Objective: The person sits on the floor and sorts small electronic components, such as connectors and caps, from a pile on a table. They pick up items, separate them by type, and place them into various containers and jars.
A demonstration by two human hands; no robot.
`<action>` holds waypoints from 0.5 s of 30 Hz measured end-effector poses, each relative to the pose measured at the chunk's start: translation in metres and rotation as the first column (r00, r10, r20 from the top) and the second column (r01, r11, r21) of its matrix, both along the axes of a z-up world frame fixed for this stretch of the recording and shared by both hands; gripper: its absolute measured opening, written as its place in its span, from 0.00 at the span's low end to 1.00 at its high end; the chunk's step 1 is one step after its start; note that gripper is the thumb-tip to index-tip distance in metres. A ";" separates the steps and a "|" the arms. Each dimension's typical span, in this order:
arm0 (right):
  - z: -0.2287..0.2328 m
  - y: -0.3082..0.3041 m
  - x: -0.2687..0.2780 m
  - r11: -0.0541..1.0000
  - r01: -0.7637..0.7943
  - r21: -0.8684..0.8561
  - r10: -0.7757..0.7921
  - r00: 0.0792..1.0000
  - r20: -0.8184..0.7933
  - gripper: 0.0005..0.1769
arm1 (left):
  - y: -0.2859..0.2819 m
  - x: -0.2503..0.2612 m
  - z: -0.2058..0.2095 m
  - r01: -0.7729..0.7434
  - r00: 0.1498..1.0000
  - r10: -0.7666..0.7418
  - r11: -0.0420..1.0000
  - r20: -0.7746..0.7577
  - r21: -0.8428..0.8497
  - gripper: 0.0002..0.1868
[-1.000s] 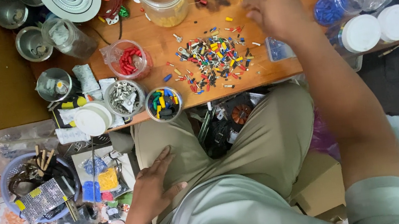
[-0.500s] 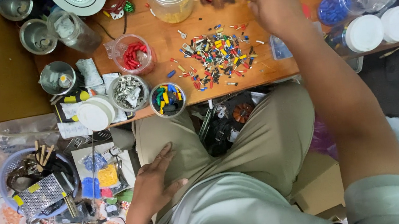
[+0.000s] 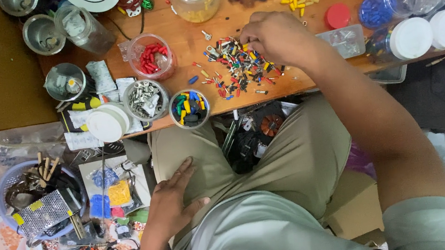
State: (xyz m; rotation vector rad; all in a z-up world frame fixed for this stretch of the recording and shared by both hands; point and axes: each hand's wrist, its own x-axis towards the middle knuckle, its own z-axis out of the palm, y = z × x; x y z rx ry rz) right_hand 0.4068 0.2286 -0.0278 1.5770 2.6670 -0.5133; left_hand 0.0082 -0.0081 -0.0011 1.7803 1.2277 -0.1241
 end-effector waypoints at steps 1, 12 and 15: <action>0.004 0.001 -0.003 1.000 -0.001 -0.001 0.001 1.000 0.001 0.12 | 0.000 0.001 0.000 -0.001 1.000 0.001 1.000 0.001 -0.001 0.46; 0.000 -0.004 -0.009 0.997 -0.072 0.013 0.069 0.989 0.130 0.13 | -0.003 0.000 -0.004 0.006 0.999 -0.006 1.000 -0.038 0.007 0.45; -0.003 -0.002 -0.009 0.994 -0.091 -0.057 0.094 0.994 0.058 0.15 | -0.003 0.001 -0.006 0.009 0.999 -0.009 1.000 -0.052 -0.002 0.45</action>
